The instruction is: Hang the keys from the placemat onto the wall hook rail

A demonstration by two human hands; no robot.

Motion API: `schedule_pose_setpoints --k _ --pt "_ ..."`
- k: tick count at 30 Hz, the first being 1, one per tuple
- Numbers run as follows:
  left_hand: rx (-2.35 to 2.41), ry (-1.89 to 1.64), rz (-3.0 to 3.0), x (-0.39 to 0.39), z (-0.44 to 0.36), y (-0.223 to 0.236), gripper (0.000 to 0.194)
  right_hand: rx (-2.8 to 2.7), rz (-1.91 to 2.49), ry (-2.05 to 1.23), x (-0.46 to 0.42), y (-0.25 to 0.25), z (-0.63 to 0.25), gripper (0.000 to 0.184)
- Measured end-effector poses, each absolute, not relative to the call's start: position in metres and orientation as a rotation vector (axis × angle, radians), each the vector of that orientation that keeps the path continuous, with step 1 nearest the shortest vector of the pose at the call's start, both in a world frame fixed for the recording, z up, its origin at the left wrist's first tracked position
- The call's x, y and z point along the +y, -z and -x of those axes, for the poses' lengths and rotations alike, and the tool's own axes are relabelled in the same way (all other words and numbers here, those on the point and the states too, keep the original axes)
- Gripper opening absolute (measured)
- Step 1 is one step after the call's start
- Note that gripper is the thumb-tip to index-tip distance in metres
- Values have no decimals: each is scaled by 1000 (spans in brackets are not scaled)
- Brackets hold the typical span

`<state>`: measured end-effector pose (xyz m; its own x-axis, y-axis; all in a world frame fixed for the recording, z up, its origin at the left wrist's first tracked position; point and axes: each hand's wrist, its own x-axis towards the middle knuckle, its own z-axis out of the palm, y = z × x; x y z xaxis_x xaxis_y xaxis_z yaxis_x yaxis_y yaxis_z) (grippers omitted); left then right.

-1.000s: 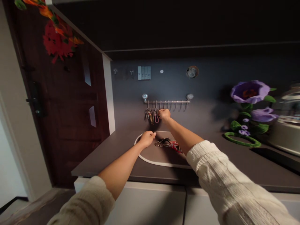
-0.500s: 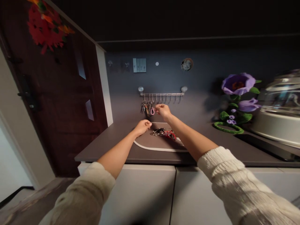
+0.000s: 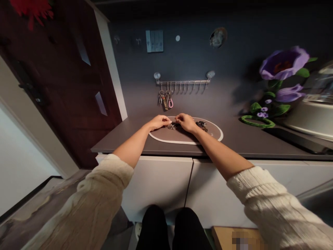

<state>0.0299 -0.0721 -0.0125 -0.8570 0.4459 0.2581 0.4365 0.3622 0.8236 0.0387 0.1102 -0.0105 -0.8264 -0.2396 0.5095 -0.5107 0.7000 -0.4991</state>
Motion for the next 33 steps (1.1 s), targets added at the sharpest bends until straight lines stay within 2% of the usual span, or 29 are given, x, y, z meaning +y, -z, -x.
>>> schedule_pose_setpoints --k 5,14,27,33 --pt "2496 -1508 -875 -76 -29 12 28 -2563 -697 -662 108 11 -41 15" --pt "2529 -1500 -883 -75 -32 10 16 -2571 -784 -551 108 10 -40 19" --pt "2461 -1735 -835 -74 -33 8 20 -2567 -873 -551 108 7 -43 19" --pt "2432 -1870 -795 -74 -28 11 23 -2558 -851 -671 107 9 -40 18"
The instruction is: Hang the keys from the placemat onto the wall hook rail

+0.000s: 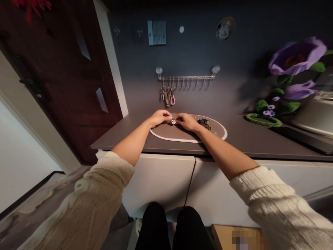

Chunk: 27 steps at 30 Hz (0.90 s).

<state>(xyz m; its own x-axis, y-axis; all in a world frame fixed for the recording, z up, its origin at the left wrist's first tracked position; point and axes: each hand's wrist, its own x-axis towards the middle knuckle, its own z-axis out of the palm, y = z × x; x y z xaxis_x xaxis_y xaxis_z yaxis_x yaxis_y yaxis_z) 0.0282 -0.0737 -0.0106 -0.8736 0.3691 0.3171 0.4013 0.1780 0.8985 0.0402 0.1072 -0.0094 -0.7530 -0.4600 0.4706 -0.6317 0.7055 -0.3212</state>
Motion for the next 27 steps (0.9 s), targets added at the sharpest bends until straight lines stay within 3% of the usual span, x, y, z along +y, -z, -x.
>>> schedule_pose_setpoints --k 9,19,24,27 --pt "-2212 1922 692 -71 -25 10 27 -2480 -838 -984 106 11 -38 17" --pt "-2085 2035 645 -68 -25 9 30 -2359 -773 -1624 100 11 -36 18" --pt "-2050 2062 629 -66 -25 10 29 -2297 -786 -1759 98 7 -41 8" --pt "-2050 2062 622 -65 -24 10 29 -2279 -833 -1763 99 8 -39 13"
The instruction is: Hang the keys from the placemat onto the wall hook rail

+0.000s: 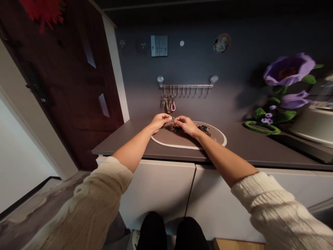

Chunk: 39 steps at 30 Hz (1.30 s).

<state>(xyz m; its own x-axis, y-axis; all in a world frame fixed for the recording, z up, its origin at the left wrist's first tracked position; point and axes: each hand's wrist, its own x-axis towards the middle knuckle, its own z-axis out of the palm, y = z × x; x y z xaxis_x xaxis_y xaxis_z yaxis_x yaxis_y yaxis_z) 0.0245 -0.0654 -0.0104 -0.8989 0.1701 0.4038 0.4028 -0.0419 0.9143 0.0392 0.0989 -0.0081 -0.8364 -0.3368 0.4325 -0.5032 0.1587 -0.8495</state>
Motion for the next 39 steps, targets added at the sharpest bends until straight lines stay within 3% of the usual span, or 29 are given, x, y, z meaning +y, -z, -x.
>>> schedule_pose_setpoints --k 11,30,39 --pt "-2039 2090 651 -62 -30 9 29 -2241 -882 -1717 101 13 -36 31" --pt "-2037 2172 659 -60 -32 9 38 -2187 -790 -1753 101 4 -40 20" --pt "-2159 1991 597 -56 -30 15 30 -2113 -734 -1768 106 3 -33 20"
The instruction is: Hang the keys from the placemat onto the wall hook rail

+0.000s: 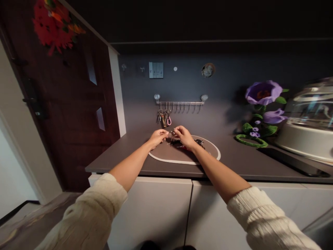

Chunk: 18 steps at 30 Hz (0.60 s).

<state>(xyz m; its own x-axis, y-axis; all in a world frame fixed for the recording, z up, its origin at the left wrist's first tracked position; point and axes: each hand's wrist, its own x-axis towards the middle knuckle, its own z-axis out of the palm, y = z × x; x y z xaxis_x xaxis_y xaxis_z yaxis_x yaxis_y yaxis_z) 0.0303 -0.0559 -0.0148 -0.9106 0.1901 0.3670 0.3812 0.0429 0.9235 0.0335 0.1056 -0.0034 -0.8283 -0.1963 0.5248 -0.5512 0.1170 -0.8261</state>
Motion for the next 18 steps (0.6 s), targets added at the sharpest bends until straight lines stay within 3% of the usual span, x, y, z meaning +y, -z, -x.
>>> schedule_pose_setpoints --k 9,18 --pt "-2359 1446 525 -51 -21 30 19 -2046 -564 -1796 107 -20 -21 17" --pt "-2418 1446 449 -49 -17 33 18 -2031 -356 -1706 99 -66 15 6"
